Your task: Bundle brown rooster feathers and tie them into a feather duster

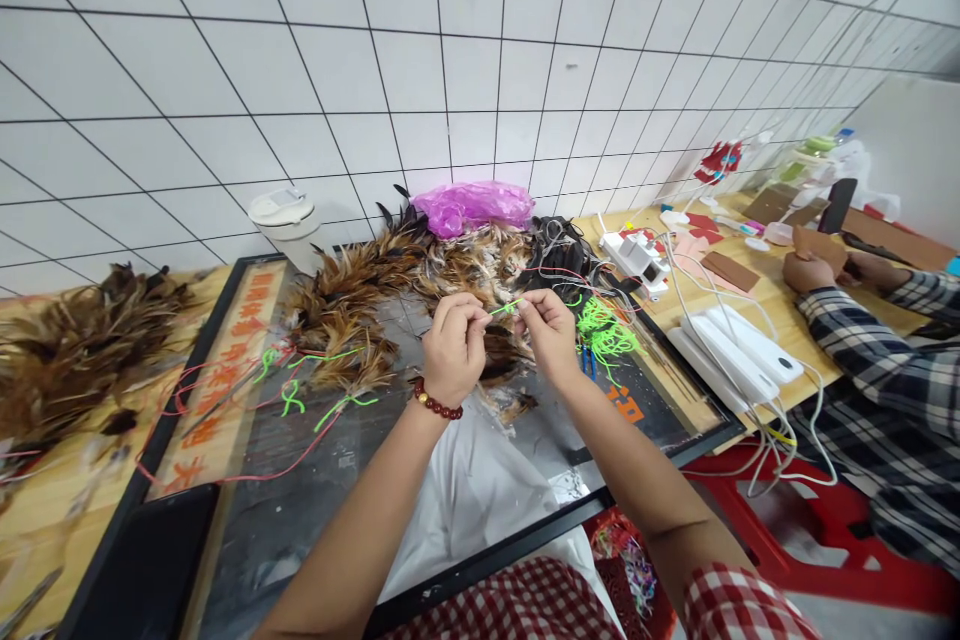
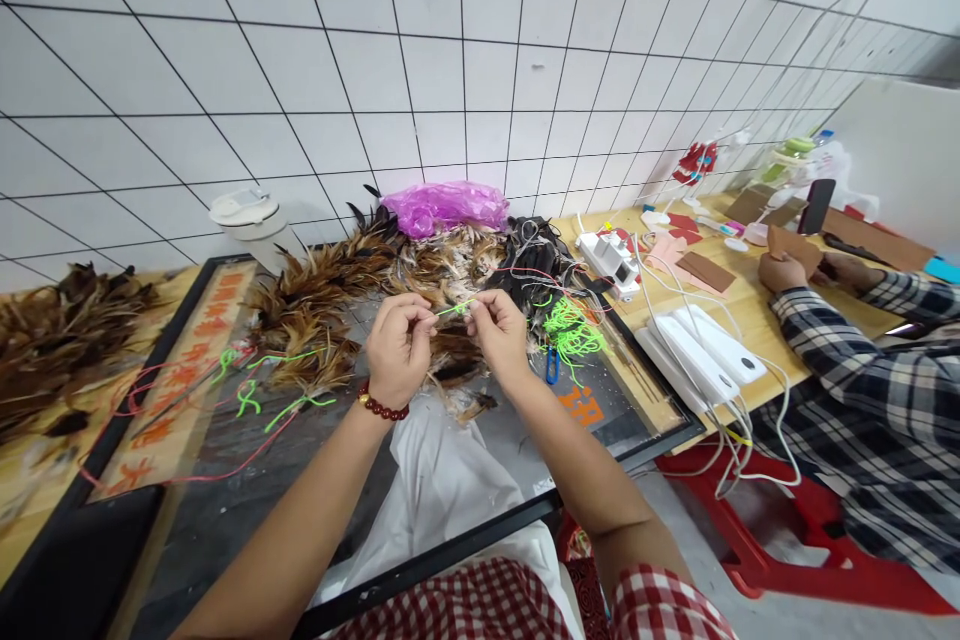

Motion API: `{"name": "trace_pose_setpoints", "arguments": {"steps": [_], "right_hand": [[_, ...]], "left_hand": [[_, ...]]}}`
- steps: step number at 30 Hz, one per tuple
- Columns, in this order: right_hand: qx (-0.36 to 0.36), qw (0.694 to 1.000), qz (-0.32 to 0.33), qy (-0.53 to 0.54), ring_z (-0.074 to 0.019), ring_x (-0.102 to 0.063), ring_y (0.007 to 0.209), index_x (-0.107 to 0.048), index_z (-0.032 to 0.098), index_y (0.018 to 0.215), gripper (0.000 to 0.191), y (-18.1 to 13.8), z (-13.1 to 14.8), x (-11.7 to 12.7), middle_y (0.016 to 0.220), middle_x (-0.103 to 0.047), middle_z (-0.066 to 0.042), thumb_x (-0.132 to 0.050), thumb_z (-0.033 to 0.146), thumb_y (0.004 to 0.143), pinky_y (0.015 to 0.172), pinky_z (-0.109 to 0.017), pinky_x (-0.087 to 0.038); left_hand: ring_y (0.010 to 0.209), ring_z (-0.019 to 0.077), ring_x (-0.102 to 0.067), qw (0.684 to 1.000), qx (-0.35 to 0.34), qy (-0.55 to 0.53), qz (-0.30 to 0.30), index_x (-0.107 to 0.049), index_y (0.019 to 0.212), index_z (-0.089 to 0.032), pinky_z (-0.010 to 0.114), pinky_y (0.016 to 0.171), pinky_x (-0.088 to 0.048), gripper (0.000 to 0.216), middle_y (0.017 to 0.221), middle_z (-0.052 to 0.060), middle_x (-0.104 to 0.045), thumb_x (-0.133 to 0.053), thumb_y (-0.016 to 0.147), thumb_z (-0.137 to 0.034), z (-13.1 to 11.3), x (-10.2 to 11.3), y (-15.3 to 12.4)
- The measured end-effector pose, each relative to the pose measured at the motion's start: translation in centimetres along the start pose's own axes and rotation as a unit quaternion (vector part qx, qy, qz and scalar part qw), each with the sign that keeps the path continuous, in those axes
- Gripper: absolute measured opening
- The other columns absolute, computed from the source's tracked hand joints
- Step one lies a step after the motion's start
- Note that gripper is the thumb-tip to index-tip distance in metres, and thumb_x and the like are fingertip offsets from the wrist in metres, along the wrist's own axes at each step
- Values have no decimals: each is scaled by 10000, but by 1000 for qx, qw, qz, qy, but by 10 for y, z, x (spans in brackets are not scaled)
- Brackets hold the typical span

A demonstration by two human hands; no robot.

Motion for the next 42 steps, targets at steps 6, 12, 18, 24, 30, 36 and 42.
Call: {"name": "trace_pose_setpoints", "arguments": {"steps": [6,12,18,24,30,36,42], "right_hand": [[-9,999,-36,-5,-92,-469,524,-526,206,801,161,3,-5,4,606,-516,43,-569,362,797,505,-215,-393],[38,998,-42,6,-104,-495,615,-550,206,806,123,7,-2,13,688,-537,29,-570,327,806,589,-228,-419],[24,989,-73,123,-71,-480,598,-568,184,728,82,17,-2,22,736,-578,21,-638,227,721,584,-203,-414],[-54,973,-71,212,-44,-435,469,-557,180,713,144,21,-10,23,655,-623,30,-684,235,677,446,-157,-344],[-13,979,4,205,-72,-544,543,-557,191,759,160,18,-3,14,738,-657,16,-681,288,731,578,-219,-474],[101,989,108,16,-139,-622,856,-590,194,849,113,-6,6,-5,932,-659,-38,-590,307,845,805,-301,-491],[99,971,214,-35,-143,-617,840,-572,184,842,147,-28,-1,-28,939,-648,-58,-530,318,885,780,-304,-486]], "left_hand": [[887,141,-602,987,-133,49,82,-625,869,-199,245,809,-458,117,937,74,-635,-513,848,-173,-28,-17,-15],[992,170,-581,992,-78,55,85,-624,871,-194,276,848,-464,125,1074,101,-583,-499,858,-200,-14,-25,-19],[906,153,-571,996,-57,42,51,-567,813,-161,302,815,-484,102,1114,114,-482,-478,857,-182,5,-22,-15],[901,170,-551,990,-65,50,116,-570,835,-169,311,789,-482,112,1007,100,-490,-460,834,-144,2,-34,-26],[826,180,-596,944,195,-163,209,-593,783,-163,298,690,-496,224,917,94,-576,-523,832,-370,16,-44,-21],[552,83,-555,721,496,-460,149,-606,847,-132,195,478,-418,364,751,33,-596,-684,692,-451,28,-50,-30],[549,105,-560,792,481,-323,195,-634,715,-124,214,497,-432,289,660,43,-623,-693,667,-402,34,-3,-50]]}}
Point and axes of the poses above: each hand's wrist, its own y-axis towards the middle knuckle, its own x-axis out of the back of the hand, z = x × y, the point moved 5 cm from there along y, towards the middle knuckle
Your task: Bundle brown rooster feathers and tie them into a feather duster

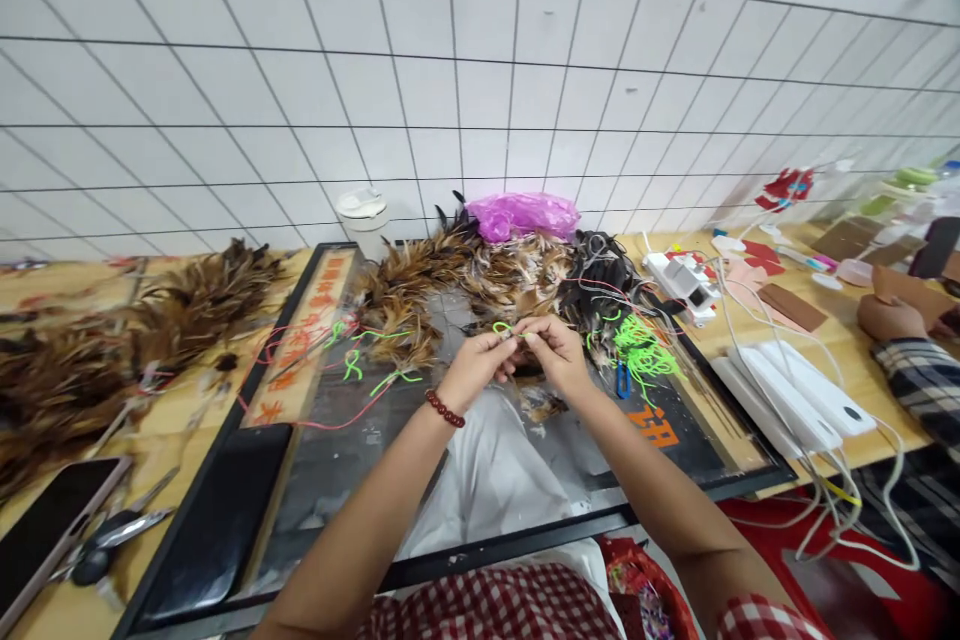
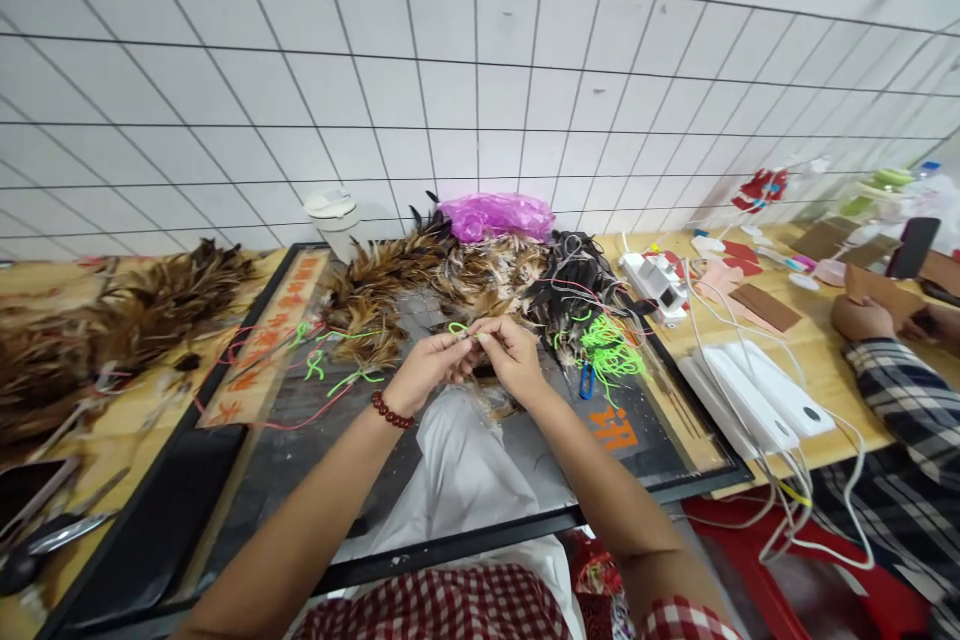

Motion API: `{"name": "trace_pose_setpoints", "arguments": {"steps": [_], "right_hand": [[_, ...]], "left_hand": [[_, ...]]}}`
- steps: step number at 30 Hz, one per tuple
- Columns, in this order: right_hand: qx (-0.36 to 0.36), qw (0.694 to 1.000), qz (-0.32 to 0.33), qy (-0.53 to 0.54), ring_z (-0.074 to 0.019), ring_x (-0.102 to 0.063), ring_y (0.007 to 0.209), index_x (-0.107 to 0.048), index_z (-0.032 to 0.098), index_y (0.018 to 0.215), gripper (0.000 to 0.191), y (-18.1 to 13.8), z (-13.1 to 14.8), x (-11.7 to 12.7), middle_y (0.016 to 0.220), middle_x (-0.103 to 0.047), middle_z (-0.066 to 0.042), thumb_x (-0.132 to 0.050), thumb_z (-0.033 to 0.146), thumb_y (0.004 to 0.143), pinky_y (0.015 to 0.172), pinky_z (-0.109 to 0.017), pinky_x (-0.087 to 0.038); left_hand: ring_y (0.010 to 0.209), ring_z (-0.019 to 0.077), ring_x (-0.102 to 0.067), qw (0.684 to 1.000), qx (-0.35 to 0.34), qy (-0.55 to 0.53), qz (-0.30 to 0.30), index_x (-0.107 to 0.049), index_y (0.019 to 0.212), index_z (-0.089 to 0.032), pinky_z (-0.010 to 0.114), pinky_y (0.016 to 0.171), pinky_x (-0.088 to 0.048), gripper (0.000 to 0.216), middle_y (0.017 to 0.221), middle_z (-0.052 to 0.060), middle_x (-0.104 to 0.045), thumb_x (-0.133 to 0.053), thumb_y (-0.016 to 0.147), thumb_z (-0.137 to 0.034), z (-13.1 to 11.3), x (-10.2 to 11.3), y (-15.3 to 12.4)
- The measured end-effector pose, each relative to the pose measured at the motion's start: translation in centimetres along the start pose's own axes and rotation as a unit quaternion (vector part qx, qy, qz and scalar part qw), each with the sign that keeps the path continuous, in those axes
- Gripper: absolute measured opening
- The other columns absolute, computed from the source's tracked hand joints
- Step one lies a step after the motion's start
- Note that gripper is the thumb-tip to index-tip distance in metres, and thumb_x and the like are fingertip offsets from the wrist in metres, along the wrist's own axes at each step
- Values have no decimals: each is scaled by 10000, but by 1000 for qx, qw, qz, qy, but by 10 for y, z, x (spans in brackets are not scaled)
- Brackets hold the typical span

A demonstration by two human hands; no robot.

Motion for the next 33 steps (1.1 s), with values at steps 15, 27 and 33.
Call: {"name": "trace_pose_setpoints", "arguments": {"steps": [15,27,33], "right_hand": [[58,894,326,-301,-206,-512,1147,-518,205,1196,361,-36,13,-84,1263,-489,-116,-538,172,837,955,-362,-444],[34,918,308,-247,-194,-523,1164,-548,194,1172,355,-51,0,-88,1216,-562,-106,-561,159,819,1007,-357,-422],[70,875,402,-259,-219,-531,1177,-580,151,1155,385,-45,5,-134,1286,-538,-126,-590,128,771,973,-345,-451]], "left_hand": [[1028,340,-584,663,92,700,-251,-625,1124,-83,393,827,-458,460,1101,230,-618,-498,783,-365,-22,254,12],[946,326,-607,670,12,703,-237,-531,1094,-47,378,738,-455,359,1107,275,-566,-370,838,-240,-32,239,17],[939,333,-596,663,-18,686,-297,-515,964,-90,409,785,-459,241,1008,238,-585,-382,828,-237,-94,231,-19]]}}
Point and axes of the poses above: each hand's wrist, its own y-axis towards the middle knuckle, its own x-axis out of the back of the hand, z = x × y, the point moved 5 cm from there along y, towards the middle knuckle
